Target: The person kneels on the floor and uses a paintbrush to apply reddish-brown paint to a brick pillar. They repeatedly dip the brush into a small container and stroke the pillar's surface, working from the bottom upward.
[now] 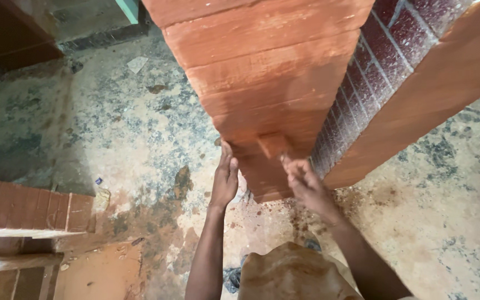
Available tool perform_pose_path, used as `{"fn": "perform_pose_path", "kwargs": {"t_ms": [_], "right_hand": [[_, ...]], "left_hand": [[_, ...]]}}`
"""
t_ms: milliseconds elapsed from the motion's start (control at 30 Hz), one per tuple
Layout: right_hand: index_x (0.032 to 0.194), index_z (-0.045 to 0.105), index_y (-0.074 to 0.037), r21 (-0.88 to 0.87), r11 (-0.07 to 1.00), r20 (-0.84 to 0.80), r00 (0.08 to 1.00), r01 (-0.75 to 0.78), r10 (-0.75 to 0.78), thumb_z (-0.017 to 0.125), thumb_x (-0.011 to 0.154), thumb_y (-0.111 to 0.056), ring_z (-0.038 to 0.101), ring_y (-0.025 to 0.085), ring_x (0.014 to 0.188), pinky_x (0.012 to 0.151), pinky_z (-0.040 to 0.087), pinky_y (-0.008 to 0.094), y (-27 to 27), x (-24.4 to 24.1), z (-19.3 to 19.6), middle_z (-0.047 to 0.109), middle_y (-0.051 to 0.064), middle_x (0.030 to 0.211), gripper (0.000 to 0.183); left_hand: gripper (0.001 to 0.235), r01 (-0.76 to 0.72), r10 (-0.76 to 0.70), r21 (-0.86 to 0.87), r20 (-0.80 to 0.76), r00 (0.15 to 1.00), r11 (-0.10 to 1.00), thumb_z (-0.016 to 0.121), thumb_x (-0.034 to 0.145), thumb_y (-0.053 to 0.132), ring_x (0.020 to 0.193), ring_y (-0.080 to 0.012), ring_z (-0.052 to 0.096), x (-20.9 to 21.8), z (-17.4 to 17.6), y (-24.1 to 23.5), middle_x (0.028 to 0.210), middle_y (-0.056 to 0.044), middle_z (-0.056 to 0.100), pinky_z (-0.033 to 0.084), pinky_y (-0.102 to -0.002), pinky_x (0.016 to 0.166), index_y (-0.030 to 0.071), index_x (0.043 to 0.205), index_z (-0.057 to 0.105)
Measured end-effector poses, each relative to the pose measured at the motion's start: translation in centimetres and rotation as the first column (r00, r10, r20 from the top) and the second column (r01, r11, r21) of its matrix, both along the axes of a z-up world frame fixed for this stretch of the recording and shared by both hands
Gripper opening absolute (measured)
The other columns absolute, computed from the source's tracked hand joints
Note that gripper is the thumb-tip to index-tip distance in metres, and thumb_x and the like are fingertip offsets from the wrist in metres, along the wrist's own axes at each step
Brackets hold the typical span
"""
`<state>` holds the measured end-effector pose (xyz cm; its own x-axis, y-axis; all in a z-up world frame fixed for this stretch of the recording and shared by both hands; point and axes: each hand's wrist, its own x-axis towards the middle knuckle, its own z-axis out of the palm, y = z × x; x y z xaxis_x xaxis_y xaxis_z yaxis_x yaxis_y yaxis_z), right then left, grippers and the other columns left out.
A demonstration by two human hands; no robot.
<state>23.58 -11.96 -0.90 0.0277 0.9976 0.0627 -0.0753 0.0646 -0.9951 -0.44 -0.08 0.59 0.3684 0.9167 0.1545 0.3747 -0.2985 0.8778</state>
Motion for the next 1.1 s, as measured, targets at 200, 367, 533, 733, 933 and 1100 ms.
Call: {"fn": "perform_pose_path", "kwargs": {"t_ms": [200,367,533,733,933,1100], "right_hand": [[0.127,0.041,-0.009,0.332,0.943,-0.100,0.995,0.021,0.013,0.050,0.107,-0.013,0.040,0.002,0.050,0.038,0.038,0.015,-0.7,0.9,15.4,0.050,-0.002,0.076,0.022],[0.120,0.039,-0.008,0.415,0.908,-0.084,0.996,0.048,-0.014,0.052,0.107,-0.017,0.037,0.004,0.052,0.039,0.035,0.017,1.5,-0.9,15.1,0.046,0.002,0.087,0.020],[0.116,0.046,-0.012,0.306,0.943,0.297,0.928,0.132,-0.226,0.045,0.103,-0.015,0.045,0.009,0.064,0.046,0.039,0.022,4.2,-5.2,0.0,0.046,0.003,0.086,0.013],[0.111,0.046,-0.005,0.096,0.994,0.217,0.973,0.057,-0.076,0.050,0.104,-0.008,0.049,0.017,0.103,0.097,0.048,0.052,-1.5,-6.7,-14.5,0.051,0.009,0.112,0.009],[0.109,0.047,-0.008,0.049,0.981,-0.146,0.970,-0.188,0.193,0.043,0.108,-0.017,0.038,0.003,0.053,0.041,0.040,0.017,3.5,-2.9,-4.8,0.045,-0.003,0.084,0.010],[0.129,0.043,-0.009,0.109,0.968,-0.137,0.961,-0.225,0.238,0.045,0.107,-0.016,0.040,0.003,0.047,0.035,0.037,0.014,2.6,-3.3,12.8,0.049,0.000,0.078,0.023]], "left_hand": [[0.074,0.018,-0.018,-0.013,-0.001,1.000,1.000,0.030,0.108,0.053,0.158,-0.0339,0.014,0.0,0.0,0.1,0.170,-0.021,0.014,0.017,-0.039,0.127,0.003,0.161,0.021],[0.075,0.040,-0.040,-0.023,0.022,0.999,0.999,0.029,0.107,0.054,0.158,-0.0343,0.014,-0.2,-0.1,0.2,0.171,-0.022,0.013,0.016,-0.039,0.126,0.003,0.161,0.020],[0.072,0.068,-0.070,0.040,0.050,0.996,0.997,0.030,0.110,0.050,0.159,-0.0343,0.015,-0.4,-0.4,0.5,0.171,-0.022,0.015,0.015,-0.038,0.128,0.001,0.162,0.020],[0.069,0.095,-0.096,0.044,0.019,0.995,0.994,0.031,0.110,0.046,0.159,-0.0325,0.015,-1.0,-0.5,0.7,0.171,-0.021,0.016,0.016,-0.038,0.127,0.001,0.161,0.023],[0.069,0.145,-0.146,0.015,0.063,0.987,0.989,0.031,0.110,0.047,0.159,-0.0330,0.018,-1.8,-0.6,1.0,0.170,-0.021,0.020,0.016,-0.037,0.127,-0.001,0.160,0.025],[0.072,0.069,-0.058,-0.104,0.106,0.993,0.992,0.033,0.108,0.051,0.156,-0.0318,0.028,-2.5,-1.0,0.8,0.165,-0.020,0.034,0.022,-0.036,0.125,-0.001,0.158,0.030]]}}
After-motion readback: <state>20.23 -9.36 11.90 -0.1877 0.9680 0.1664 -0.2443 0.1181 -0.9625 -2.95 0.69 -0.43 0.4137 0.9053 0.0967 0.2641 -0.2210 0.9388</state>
